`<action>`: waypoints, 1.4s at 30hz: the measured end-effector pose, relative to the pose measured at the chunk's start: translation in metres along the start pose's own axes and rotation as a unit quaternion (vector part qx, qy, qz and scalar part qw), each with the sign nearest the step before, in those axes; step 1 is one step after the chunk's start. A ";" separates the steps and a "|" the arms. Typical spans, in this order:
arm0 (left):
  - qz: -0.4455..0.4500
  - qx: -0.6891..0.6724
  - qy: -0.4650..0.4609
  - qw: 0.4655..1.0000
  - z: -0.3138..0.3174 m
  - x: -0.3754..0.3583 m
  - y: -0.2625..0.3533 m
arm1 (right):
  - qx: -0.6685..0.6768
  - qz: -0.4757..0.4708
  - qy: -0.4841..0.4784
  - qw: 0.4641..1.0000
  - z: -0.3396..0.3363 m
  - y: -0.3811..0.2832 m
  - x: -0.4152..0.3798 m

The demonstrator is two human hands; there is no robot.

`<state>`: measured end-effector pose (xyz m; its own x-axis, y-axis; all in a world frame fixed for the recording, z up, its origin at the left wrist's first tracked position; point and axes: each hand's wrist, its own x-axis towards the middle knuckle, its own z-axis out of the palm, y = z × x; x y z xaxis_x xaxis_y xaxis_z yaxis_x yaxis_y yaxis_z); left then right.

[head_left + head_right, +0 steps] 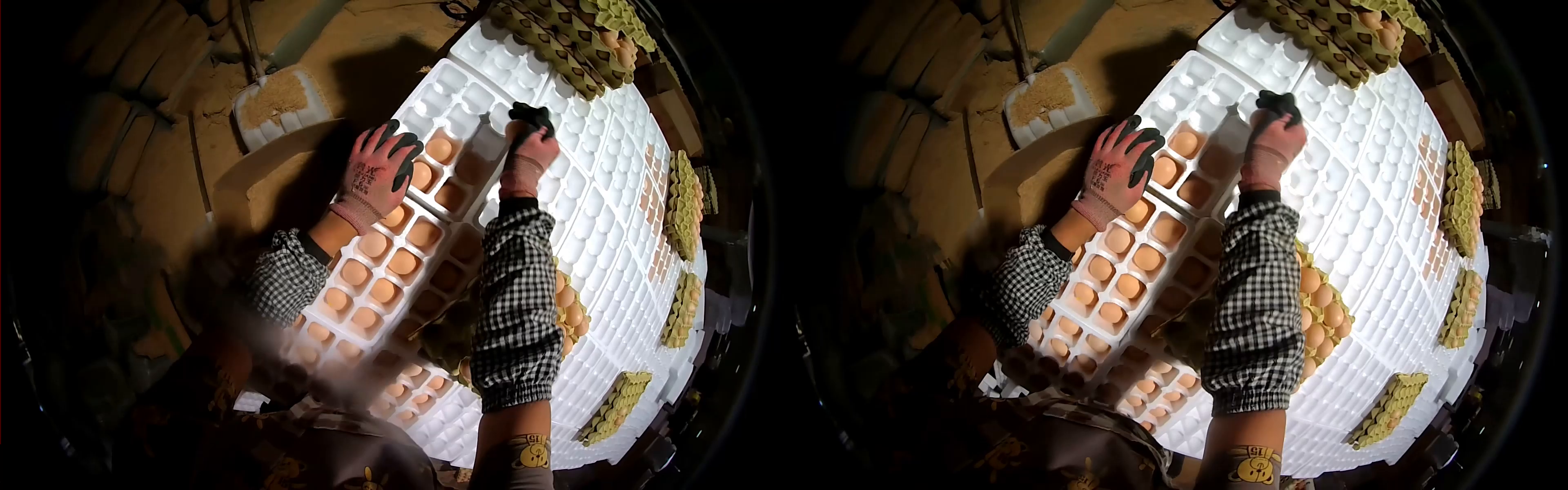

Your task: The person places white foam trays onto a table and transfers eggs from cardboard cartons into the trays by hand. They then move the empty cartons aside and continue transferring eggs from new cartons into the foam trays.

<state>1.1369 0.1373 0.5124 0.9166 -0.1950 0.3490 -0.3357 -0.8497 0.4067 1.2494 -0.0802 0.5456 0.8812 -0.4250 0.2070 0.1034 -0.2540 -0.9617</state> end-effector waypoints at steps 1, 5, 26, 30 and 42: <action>0.004 -0.003 -0.001 1.000 0.000 0.000 0.000 | -0.121 -0.016 -0.010 0.992 0.001 0.025 0.005; -0.006 0.001 -0.004 1.000 0.000 0.000 -0.001 | -0.289 -0.171 -0.125 0.934 -0.011 0.017 -0.015; 0.001 -0.422 -0.237 0.875 -0.002 0.004 0.141 | -0.101 0.083 -0.110 0.985 -0.253 -0.073 -0.157; 0.023 -0.402 -0.255 0.879 -0.010 0.032 0.150 | -0.002 0.212 -0.101 0.972 -0.298 -0.071 -0.124; 0.322 0.117 -0.297 0.891 -0.014 0.060 0.216 | 0.445 0.273 -0.175 0.835 -0.342 -0.061 -0.099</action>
<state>1.1164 -0.0506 0.6330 0.5272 -0.8449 -0.0906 -0.8427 -0.5336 0.0718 0.9983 -0.3196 0.6455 0.9736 0.0526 -0.2219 -0.1932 0.7074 -0.6799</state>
